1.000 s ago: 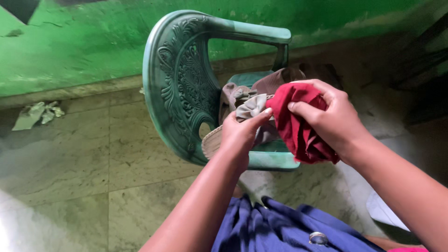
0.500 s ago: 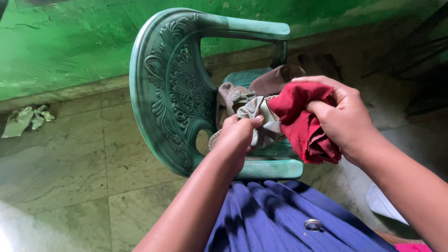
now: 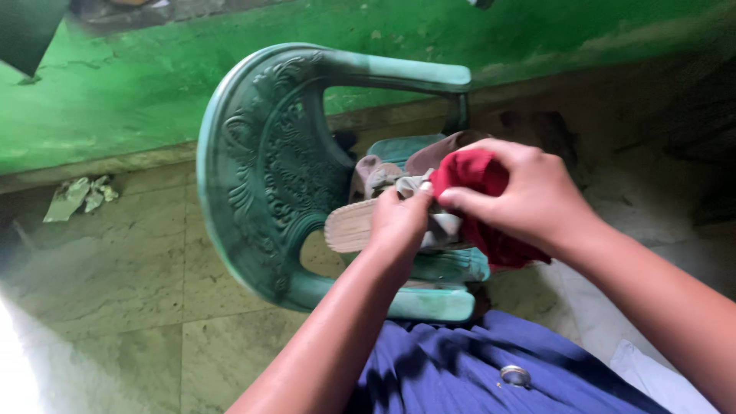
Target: The person wipes a pair of beige sandals with a red cloth. They retrieve the sandals from a shelf, place them on a green plastic chair, and wipe the straps and soles before returning them to the chair.
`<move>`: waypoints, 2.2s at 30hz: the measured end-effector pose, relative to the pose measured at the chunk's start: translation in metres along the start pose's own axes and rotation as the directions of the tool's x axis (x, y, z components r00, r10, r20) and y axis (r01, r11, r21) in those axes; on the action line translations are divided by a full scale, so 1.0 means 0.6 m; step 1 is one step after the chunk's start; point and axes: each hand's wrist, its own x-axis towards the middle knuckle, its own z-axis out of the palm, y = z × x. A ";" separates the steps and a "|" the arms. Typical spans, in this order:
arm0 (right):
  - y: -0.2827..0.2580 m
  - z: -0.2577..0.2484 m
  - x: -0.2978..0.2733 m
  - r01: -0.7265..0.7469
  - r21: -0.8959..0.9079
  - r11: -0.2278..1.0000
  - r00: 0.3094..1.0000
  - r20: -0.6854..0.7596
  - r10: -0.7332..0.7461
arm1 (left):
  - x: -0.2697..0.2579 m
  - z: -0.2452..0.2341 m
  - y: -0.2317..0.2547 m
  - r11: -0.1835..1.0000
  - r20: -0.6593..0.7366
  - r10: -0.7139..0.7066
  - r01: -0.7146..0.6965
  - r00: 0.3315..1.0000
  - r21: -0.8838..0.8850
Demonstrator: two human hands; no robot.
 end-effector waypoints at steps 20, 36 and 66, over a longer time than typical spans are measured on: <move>0.061 -0.065 0.027 0.332 0.040 0.943 0.927 0.172 -0.334 | -0.017 0.096 0.049 0.935 0.031 -0.148 0.150 0.989 -0.322; 0.085 -0.091 0.063 0.177 0.235 0.956 0.974 -0.179 -0.136 | 0.027 0.109 0.040 0.906 0.020 -0.037 0.043 0.999 -0.422; 0.117 -0.077 0.075 0.100 0.576 0.811 0.986 -0.167 -0.002 | 0.003 0.095 0.084 0.917 0.038 0.056 -0.036 0.998 -0.398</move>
